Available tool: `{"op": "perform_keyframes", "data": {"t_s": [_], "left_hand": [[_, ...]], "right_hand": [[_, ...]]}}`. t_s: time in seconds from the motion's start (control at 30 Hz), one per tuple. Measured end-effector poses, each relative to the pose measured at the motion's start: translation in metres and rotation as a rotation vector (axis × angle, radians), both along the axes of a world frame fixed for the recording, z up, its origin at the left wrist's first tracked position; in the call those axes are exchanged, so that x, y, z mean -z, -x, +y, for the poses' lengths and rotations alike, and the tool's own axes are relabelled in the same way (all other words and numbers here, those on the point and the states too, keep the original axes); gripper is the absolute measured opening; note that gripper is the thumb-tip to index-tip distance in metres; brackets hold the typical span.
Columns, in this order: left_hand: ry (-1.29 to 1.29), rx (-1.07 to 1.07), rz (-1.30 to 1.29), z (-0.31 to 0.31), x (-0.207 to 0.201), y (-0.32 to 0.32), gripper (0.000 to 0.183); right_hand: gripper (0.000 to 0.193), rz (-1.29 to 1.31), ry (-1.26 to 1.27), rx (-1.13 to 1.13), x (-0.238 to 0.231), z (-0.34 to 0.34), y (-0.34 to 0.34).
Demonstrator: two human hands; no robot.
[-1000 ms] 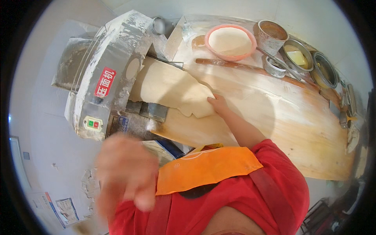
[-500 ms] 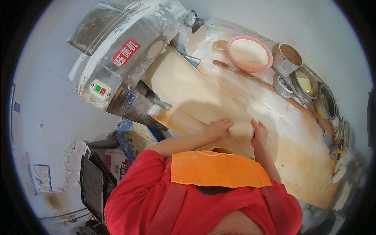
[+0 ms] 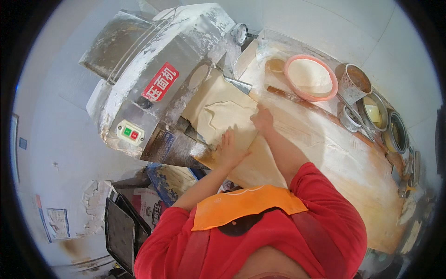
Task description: The person feeds dough through a roller machine to flatten it, then uses a circular cutter to cut out round pieces. The cut dough circles are placed onto baking trays. The process is repeated with additional dough.
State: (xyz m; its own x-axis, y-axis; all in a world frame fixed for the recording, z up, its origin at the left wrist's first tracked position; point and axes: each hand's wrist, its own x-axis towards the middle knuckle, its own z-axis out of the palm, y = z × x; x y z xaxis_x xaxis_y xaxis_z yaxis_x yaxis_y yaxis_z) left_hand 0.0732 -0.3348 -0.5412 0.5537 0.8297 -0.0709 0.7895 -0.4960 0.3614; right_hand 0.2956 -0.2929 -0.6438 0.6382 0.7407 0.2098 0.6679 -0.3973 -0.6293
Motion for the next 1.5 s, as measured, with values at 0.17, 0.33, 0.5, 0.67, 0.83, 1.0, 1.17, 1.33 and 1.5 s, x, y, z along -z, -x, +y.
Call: {"op": "perform_keyframes", "data": {"t_s": [0.17, 0.33, 0.5, 0.67, 0.83, 1.0, 1.17, 1.33, 1.5], "left_hand": [[-0.231, 0.34, 0.023, 0.015, 0.028, 0.031, 0.048], [0.212, 0.724, -0.005, -0.027, -0.006, -0.019, 0.023], [0.609, 0.692, -0.248, -0.08, -0.048, -0.052, 0.027], [0.972, -0.12, -0.825, -0.027, -0.098, -0.011, 0.023], [0.294, -0.406, -0.809, 0.063, -0.046, 0.046, 0.061], [-0.314, 0.111, 0.11, 0.0, -0.004, 0.019, 0.089], [-0.1, 0.329, -0.03, 0.015, 0.02, 0.044, 0.06], [0.239, 0.72, -0.084, -0.031, -0.044, 0.011, 0.035], [0.69, 0.666, -0.281, -0.073, -0.081, -0.012, 0.035]], "right_hand": [[0.047, 0.961, -0.264, -0.023, -0.075, -0.088, 0.023], [0.045, 1.094, -0.424, 0.342, -0.085, -0.218, -0.009], [0.045, 0.95, -0.622, 0.554, -0.129, -0.251, -0.056], [0.05, 1.075, -0.726, -0.184, -0.208, -0.151, -0.04], [0.089, 0.552, 0.277, -0.049, -0.145, -0.056, -0.074], [0.09, 0.343, 0.078, 0.108, -0.007, -0.003, -0.011], [0.064, 1.244, -0.513, 0.067, -0.099, -0.094, 0.019], [0.067, 1.172, -0.79, 0.195, -0.118, -0.214, -0.019], [0.072, 0.961, -0.782, 0.467, -0.17, -0.24, -0.043]]}}
